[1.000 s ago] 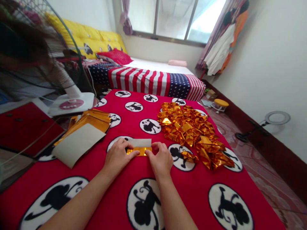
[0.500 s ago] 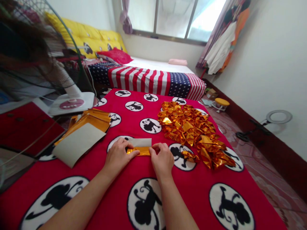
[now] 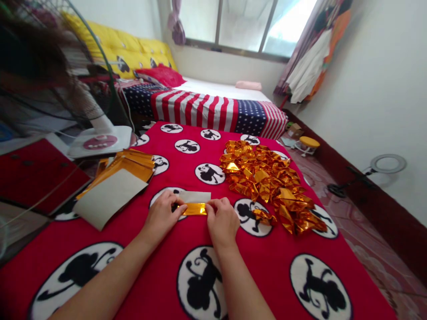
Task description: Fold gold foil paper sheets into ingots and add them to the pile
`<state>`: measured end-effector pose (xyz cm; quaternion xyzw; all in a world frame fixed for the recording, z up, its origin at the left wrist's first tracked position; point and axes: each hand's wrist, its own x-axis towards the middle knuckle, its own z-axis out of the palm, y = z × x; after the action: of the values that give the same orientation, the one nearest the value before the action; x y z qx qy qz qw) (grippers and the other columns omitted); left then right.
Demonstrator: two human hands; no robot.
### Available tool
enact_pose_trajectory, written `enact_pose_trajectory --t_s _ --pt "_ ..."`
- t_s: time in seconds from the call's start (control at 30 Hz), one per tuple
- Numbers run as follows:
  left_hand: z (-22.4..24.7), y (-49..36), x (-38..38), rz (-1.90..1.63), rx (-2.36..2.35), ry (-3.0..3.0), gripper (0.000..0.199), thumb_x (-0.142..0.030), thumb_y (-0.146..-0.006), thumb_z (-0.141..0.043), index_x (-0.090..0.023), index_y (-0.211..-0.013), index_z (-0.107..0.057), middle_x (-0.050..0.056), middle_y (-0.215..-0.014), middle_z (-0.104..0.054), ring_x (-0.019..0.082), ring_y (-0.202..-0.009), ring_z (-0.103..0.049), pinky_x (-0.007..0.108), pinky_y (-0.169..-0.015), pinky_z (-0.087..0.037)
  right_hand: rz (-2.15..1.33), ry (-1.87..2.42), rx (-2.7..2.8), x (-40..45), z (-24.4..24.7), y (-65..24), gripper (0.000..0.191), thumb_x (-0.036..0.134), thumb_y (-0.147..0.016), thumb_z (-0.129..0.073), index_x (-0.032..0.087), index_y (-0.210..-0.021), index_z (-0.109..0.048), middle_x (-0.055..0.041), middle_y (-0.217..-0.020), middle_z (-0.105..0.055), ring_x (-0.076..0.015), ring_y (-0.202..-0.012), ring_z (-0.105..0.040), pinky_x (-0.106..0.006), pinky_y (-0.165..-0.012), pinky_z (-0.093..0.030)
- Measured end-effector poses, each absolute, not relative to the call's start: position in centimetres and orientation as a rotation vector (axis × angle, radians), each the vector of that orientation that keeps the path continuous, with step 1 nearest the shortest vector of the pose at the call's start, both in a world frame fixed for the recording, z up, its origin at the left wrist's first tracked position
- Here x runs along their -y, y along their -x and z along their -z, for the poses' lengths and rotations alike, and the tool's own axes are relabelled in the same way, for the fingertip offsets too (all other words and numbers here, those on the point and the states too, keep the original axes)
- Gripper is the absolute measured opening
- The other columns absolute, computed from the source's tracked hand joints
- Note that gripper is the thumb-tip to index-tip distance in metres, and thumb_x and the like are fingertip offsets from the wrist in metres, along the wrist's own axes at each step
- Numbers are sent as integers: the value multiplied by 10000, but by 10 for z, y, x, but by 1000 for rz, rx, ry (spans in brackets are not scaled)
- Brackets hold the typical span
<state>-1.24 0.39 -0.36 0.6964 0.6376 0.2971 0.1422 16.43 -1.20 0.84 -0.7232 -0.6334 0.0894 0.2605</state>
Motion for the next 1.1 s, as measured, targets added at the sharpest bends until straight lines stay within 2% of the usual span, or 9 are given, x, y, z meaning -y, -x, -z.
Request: enact_pose_trajectory --t_s 0.13,0.27,0.37,0.53,0.67,0.77,0.9,1.1 --pt "5 16 -5 -854 -1828 -2005 81 -247 -821 -663 -184 -787 -701 48 -877 -611 205 -871 -605 340 -813 -479 -130 2055 1754 9 -12 -153 316 569 -857 -593 268 -835 -689 -5 -874 -628 -180 -778 -616 -287 -602 -333" --pt "5 17 -4 -838 -1826 -2016 105 -277 -824 -662 -185 -789 -698 49 -882 -613 208 -877 -606 344 -821 -478 27 2150 1799 5 -13 -140 464 659 -801 -601 201 -862 -642 -65 -915 -614 -234 -849 -622 -299 -629 -374" --pt "4 17 -4 -836 -1826 -2032 98 -277 -821 -663 -190 -791 -697 47 -883 -616 207 -881 -605 343 -829 -476 13 2197 1814 3 -14 -138 451 636 -803 -609 194 -883 -638 -77 -942 -614 -245 -852 -630 -308 -636 -394" --pt "2 15 -3 -841 -1832 -2034 82 -248 -820 -649 -194 -780 -696 48 -872 -615 201 -871 -607 330 -812 -484 -217 2221 1779 -2 -18 -151 247 474 -855 -593 235 -858 -653 -38 -917 -636 -210 -805 -649 -296 -639 -398" --pt "-1 12 -2 -817 -1880 -2032 137 -332 -798 -685 -198 -776 -700 54 -883 -614 213 -872 -607 340 -810 -493 -289 2225 1754 -4 -21 -155 196 428 -842 -599 244 -836 -666 -28 -917 -650 -212 -820 -654 -295 -646 -398" --pt "-3 10 -1 -792 -1899 -2031 222 -404 -751 -733 -187 -793 -705 63 -902 -617 226 -888 -608 352 -823 -499 -289 2223 1748 -3 -22 -153 245 475 -830 -600 243 -864 -669 -36 -934 -641 -214 -822 -651 -303 -660 -407" --pt "-5 9 0 -769 -1892 -2042 253 -417 -741 -741 -178 -817 -709 71 -919 -615 234 -904 -606 361 -839 -501 -286 2193 1779 2 -21 -149 394 590 -765 -631 229 -921 -660 -51 -961 -616 -233 -876 -637 -316 -682 -417" --pt "-1 18 -4 -738 -1785 -2033 169 -312 -741 -747 -188 -849 -708 61 -943 -614 223 -927 -603 353 -856 -493 -331 2116 1823 5 -18 -158 354 506 -722 -715 237 -940 -645 -25 -980 -610 -215 -895 -613 -297 -681 -394"
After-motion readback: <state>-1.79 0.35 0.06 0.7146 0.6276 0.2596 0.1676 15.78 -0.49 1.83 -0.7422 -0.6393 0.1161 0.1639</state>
